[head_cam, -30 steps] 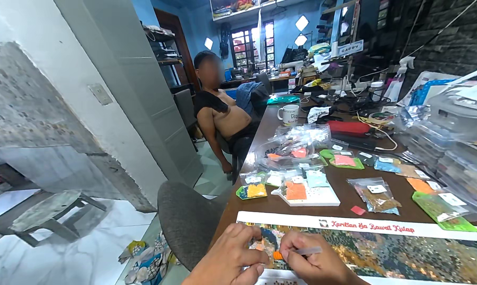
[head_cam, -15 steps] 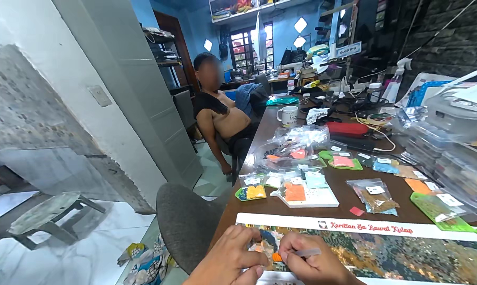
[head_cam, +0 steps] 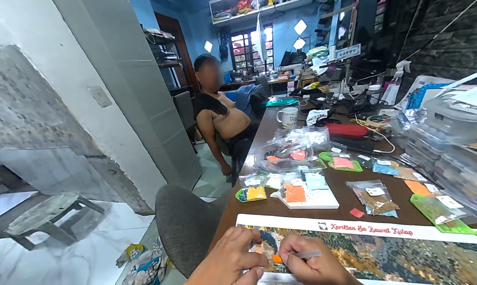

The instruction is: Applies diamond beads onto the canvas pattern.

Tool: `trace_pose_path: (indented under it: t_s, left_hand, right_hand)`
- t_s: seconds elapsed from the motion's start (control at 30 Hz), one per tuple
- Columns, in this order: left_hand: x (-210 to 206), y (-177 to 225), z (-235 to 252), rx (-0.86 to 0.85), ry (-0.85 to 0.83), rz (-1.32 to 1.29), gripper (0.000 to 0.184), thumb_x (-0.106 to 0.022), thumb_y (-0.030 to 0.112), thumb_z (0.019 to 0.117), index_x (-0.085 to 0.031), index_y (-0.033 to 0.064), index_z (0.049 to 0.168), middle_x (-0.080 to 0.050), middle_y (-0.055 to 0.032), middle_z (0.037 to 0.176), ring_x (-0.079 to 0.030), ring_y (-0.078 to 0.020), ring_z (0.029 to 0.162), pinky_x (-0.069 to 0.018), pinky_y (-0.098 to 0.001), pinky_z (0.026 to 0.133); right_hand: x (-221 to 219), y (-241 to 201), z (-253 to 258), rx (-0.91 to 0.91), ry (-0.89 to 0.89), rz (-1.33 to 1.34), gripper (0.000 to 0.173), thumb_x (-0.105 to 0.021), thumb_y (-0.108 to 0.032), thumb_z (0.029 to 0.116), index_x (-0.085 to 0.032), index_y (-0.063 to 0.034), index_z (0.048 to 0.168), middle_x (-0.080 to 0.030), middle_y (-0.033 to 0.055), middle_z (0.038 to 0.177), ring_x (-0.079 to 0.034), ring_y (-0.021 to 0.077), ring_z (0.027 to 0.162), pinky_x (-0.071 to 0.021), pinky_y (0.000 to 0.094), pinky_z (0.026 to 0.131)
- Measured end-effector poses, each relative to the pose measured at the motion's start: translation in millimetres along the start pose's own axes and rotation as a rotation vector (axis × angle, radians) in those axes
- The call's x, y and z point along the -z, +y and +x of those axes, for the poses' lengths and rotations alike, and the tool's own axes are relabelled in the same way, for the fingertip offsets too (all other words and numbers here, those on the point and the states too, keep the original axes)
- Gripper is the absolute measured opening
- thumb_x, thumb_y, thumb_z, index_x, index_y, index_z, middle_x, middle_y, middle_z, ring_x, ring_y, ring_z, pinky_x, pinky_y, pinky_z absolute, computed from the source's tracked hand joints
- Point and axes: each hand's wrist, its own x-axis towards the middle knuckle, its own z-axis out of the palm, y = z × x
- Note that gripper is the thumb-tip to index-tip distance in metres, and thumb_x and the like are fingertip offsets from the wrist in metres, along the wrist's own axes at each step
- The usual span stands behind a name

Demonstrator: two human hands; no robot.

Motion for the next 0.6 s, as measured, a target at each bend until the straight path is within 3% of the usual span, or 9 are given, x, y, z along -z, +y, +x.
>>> trace_pose_path:
  t_s: [0.6]
  left_hand:
    - [0.9, -1.5, -2.5, 0.040, 0.054, 0.006, 0.049, -0.031, 0.047, 0.1082, -0.075, 0.0264, 0.108, -0.064, -0.0116, 0.118, -0.059, -0.0245, 0.113, -0.0449, -0.0424, 0.100]
  right_hand:
    - [-0.9, 0.8, -1.0, 0.016, 0.013, -0.008, 0.018, -0.054, -0.012, 0.0946, -0.068, -0.0028, 0.089, -0.058, 0.0001, 0.067, -0.048, -0.0020, 0.057, -0.0390, 0.0142, 0.052]
